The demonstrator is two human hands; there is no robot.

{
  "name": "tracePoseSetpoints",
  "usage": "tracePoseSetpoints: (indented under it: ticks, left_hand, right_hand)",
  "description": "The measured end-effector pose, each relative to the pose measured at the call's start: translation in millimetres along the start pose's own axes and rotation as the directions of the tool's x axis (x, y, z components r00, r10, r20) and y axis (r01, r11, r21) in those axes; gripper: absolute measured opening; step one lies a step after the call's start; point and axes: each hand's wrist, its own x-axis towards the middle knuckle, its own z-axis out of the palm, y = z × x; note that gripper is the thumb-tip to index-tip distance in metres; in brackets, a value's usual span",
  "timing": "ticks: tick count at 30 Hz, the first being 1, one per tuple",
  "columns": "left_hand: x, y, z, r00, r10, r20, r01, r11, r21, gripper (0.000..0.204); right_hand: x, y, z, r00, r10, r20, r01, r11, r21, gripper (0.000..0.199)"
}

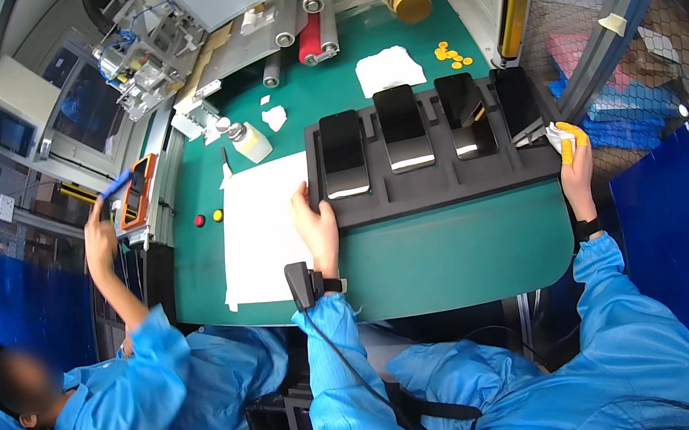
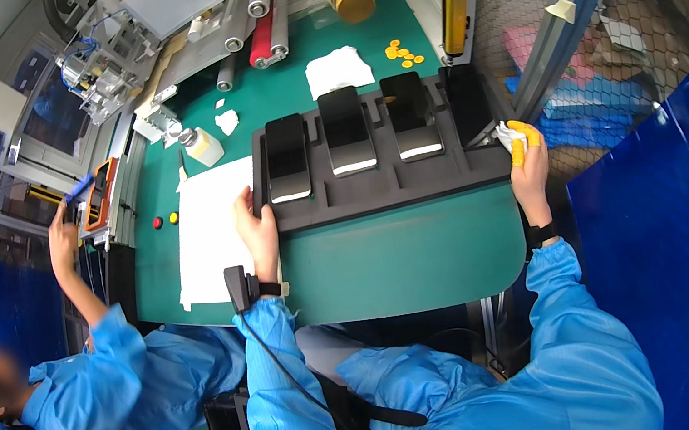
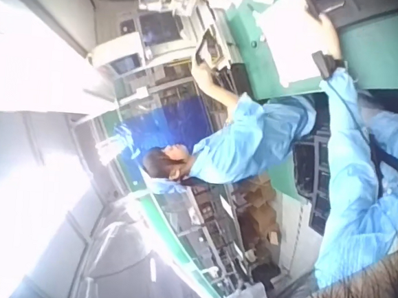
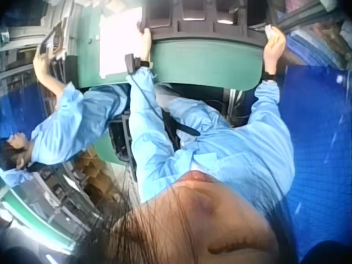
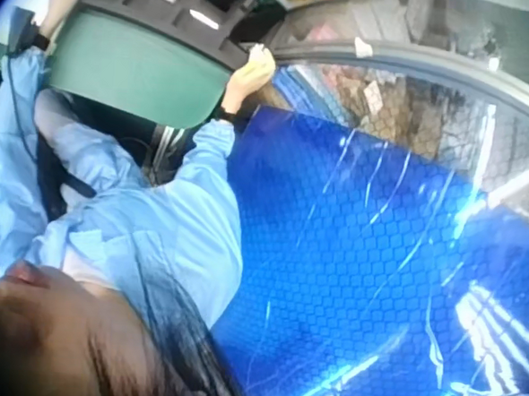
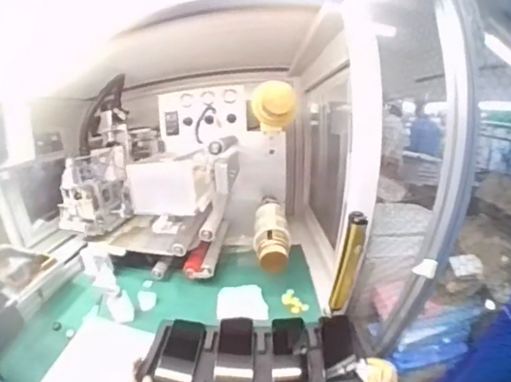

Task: Cleaning multiple smartphone screens inside a foam tray using a cloth and cleaning solution.

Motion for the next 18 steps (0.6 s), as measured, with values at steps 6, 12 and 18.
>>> tracePoseSetpoints:
  ticks: [6, 12, 18]
  left_hand:
    - [7, -10, 6, 0.995, 0.102, 0.015, -0.103, 0.985, 0.137, 0.035]
    - [2, 11, 1, 0.957, 0.29, 0.025, -0.29, 0.946, 0.148, 0.021]
    - [-44, 85, -70, 0.99, 0.118, 0.071, -0.113, 0.991, -0.073, 0.016]
  right_hand:
    - [2, 5, 5, 0.999, -0.033, 0.009, 0.034, 0.983, -0.18, 0.023]
    - [19, -72, -13, 0.96, -0.279, 0.029, 0.278, 0.931, -0.236, 0.02]
    - [17, -208, 30, 0.695, -0.081, 0.714, -0.518, 0.631, 0.577, 0.018]
